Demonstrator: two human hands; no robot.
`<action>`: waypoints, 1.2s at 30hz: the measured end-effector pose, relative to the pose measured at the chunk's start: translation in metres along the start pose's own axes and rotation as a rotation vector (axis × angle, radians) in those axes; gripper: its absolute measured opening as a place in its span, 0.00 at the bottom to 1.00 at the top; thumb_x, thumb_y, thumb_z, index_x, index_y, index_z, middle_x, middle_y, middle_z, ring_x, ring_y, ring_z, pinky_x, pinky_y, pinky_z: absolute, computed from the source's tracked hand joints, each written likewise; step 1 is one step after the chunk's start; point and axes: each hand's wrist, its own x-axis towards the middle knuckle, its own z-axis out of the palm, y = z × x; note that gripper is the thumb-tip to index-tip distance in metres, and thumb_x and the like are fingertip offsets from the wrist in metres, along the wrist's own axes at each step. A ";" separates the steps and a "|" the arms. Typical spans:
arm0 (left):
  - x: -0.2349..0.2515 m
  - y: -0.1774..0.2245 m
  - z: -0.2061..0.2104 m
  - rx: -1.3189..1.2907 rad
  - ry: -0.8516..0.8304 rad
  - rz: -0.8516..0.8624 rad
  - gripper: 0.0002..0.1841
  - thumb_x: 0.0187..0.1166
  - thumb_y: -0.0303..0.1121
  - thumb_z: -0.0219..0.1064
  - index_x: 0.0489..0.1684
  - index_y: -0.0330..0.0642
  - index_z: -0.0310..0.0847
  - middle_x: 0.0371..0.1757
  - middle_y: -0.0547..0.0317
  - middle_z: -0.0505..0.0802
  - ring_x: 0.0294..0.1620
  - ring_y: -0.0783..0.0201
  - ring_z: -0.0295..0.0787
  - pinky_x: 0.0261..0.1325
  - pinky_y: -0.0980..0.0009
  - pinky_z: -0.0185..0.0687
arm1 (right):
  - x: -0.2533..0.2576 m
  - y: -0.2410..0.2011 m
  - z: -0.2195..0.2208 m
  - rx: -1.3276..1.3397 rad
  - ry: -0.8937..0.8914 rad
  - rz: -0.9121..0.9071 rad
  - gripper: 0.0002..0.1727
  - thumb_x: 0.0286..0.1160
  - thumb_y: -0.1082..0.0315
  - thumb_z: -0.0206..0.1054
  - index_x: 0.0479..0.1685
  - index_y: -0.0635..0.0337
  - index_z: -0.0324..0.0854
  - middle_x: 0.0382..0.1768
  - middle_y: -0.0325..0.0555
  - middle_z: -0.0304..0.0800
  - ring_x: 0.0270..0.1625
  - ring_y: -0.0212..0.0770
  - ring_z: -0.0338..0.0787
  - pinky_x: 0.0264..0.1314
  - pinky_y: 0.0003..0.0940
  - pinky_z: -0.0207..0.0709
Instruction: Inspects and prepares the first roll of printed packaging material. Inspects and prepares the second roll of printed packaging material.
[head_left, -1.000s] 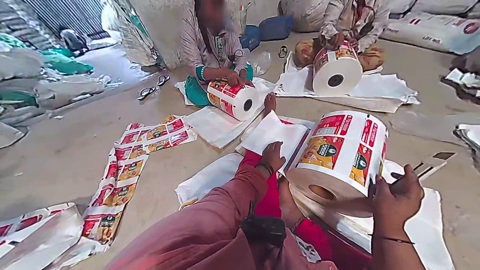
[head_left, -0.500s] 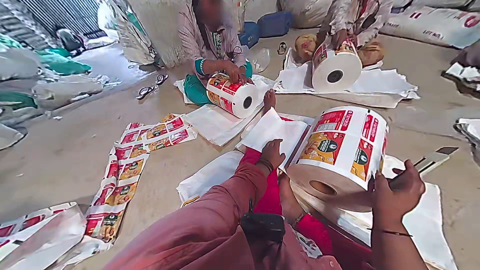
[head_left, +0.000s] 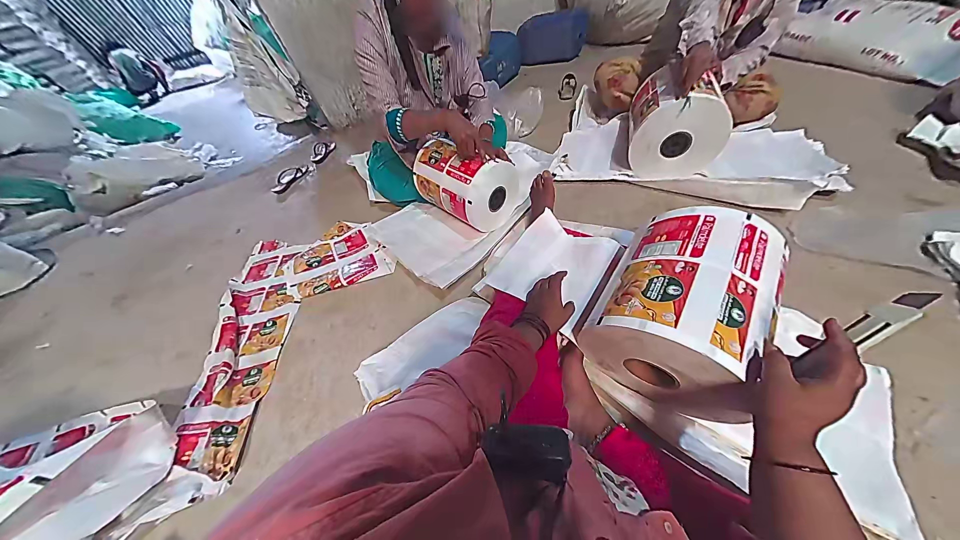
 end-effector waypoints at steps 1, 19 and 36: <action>0.000 0.000 -0.001 0.000 -0.002 -0.002 0.37 0.76 0.39 0.71 0.88 0.44 0.63 0.81 0.47 0.80 0.85 0.45 0.71 0.85 0.44 0.67 | 0.000 0.001 0.000 0.000 0.004 -0.005 0.40 0.69 0.64 0.66 0.86 0.69 0.64 0.71 0.71 0.77 0.65 0.51 0.82 0.67 0.40 0.75; 0.001 -0.001 0.001 0.000 0.000 0.006 0.36 0.75 0.40 0.72 0.86 0.43 0.67 0.78 0.46 0.83 0.83 0.45 0.74 0.85 0.45 0.68 | 0.000 0.005 0.001 0.005 0.009 -0.035 0.39 0.70 0.64 0.66 0.85 0.70 0.65 0.70 0.71 0.77 0.64 0.50 0.82 0.65 0.38 0.75; 0.001 -0.001 -0.002 -0.006 -0.018 0.001 0.34 0.76 0.40 0.70 0.85 0.45 0.68 0.78 0.48 0.83 0.84 0.47 0.73 0.86 0.46 0.66 | -0.001 0.003 0.002 0.007 0.018 -0.020 0.38 0.70 0.66 0.66 0.84 0.71 0.65 0.71 0.71 0.76 0.65 0.50 0.82 0.66 0.38 0.75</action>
